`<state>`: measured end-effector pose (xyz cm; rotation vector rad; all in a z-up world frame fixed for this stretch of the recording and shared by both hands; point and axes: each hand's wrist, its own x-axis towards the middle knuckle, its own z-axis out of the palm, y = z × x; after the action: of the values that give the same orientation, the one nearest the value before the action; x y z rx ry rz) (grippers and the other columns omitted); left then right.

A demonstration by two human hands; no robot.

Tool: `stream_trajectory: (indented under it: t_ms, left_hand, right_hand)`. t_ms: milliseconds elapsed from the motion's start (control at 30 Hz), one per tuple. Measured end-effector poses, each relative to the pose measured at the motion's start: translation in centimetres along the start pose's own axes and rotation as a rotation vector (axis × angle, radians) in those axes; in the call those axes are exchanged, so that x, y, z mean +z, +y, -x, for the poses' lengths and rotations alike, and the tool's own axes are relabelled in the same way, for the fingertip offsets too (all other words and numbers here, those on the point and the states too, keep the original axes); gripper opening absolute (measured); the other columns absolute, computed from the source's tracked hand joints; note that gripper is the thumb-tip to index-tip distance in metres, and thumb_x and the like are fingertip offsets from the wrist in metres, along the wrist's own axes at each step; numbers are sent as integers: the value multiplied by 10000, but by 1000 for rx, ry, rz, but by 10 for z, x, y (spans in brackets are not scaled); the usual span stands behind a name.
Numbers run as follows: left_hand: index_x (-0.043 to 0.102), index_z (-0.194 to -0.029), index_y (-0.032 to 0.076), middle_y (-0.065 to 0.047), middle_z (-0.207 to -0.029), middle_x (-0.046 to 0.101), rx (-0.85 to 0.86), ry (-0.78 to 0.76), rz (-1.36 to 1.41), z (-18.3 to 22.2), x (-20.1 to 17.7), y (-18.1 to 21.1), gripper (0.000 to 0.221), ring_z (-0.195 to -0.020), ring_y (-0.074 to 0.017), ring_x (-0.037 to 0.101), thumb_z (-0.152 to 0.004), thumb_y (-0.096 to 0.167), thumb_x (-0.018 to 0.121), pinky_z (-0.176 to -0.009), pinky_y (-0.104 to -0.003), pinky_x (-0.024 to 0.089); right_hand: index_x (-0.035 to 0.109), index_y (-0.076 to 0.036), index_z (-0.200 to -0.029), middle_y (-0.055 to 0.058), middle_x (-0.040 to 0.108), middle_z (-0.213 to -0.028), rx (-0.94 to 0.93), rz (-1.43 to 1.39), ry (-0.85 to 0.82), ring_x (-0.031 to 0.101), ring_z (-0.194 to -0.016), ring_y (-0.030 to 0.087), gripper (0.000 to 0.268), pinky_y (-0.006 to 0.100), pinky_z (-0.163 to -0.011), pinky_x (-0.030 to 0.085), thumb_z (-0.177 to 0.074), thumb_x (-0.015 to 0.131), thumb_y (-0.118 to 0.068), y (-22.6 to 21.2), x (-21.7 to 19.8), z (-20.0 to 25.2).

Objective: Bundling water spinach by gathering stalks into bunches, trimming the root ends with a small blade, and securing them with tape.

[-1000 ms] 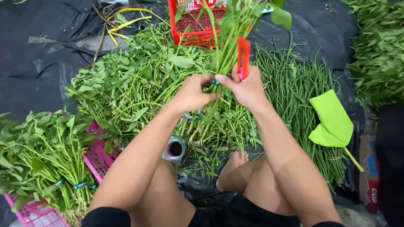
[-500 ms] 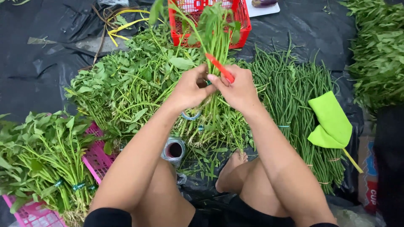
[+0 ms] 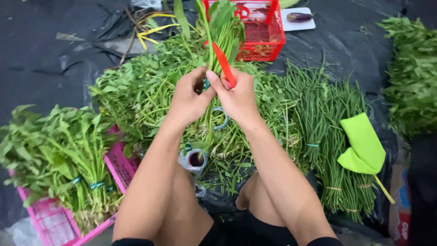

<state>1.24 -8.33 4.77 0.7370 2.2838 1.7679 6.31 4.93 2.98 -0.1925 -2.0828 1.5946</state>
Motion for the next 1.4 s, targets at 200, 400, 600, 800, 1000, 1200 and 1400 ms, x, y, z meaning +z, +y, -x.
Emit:
stream_trajectory:
  t_ms: [200, 400, 600, 800, 1000, 1200, 1400]
  left_hand:
    - [587, -1007, -21, -337, -835, 636, -92, 27, -234, 31, -29, 9, 250, -907, -554, 647, -979, 210, 496, -708, -598, 446]
    - [567, -1179, -23, -357, -992, 691, -210, 137, -353, 50, -45, 34, 352, -1007, -582, 655, -915, 208, 568, -857, -667, 500]
    - [556, -1182, 5, -272, -885, 694, -168, 305, -254, 101, -82, 48, 412, -920, -538, 688, -849, 219, 668, -778, -584, 518]
    - [608, -1148, 121, -180, -762, 703, -223, 472, -332, 163, -140, 50, 444, -822, -452, 718, -866, 453, 694, -730, -548, 516]
    - [635, -1202, 11, -281, -969, 707, -393, 652, -491, 216, -176, 13, 464, -992, -493, 678, -938, 388, 693, -834, -575, 510]
    - [629, -1274, -59, -307, -1144, 669, -721, 679, -533, 262, -157, -201, 473, -1138, -482, 640, -918, 241, 708, -981, -592, 498]
    - [618, -1364, 55, -162, -1185, 579, -684, 813, -627, 282, -112, -223, 486, -1078, -411, 653, -905, 192, 703, -866, -554, 555]
  right_hand:
    - [438, -173, -569, -33, 424, -469, 48, -10, -126, 417, -486, 94, 514, 237, -521, 343, -895, 796, -346, 11, 43, 2]
    - [566, -173, -728, -64, 532, -615, 128, -165, -120, 499, -582, 56, 413, 195, -570, 351, -929, 769, -470, 13, 65, 5]
    - [702, -38, -942, 77, 674, -857, -100, -97, -428, 602, -825, 156, 397, 300, -789, 466, -1046, 649, -418, -3, 68, 29]
    - [737, -3, -966, 212, 661, -952, -344, 74, -511, 644, -866, 335, 371, 390, -808, 451, -1119, 626, -322, 14, 69, 21]
    - [755, -63, -900, 127, 689, -917, -308, 165, -544, 622, -769, 281, 328, 359, -769, 450, -1156, 661, -245, 54, 63, 13]
    - [734, -10, -920, 186, 647, -893, -224, 203, -571, 544, -750, 261, 319, 389, -771, 425, -1171, 629, -176, 43, 61, 31]
    - [584, 33, -694, 190, 518, -675, -232, 321, -619, 530, -650, 375, 497, 438, -715, 405, -1117, 676, -211, 63, 63, 37]
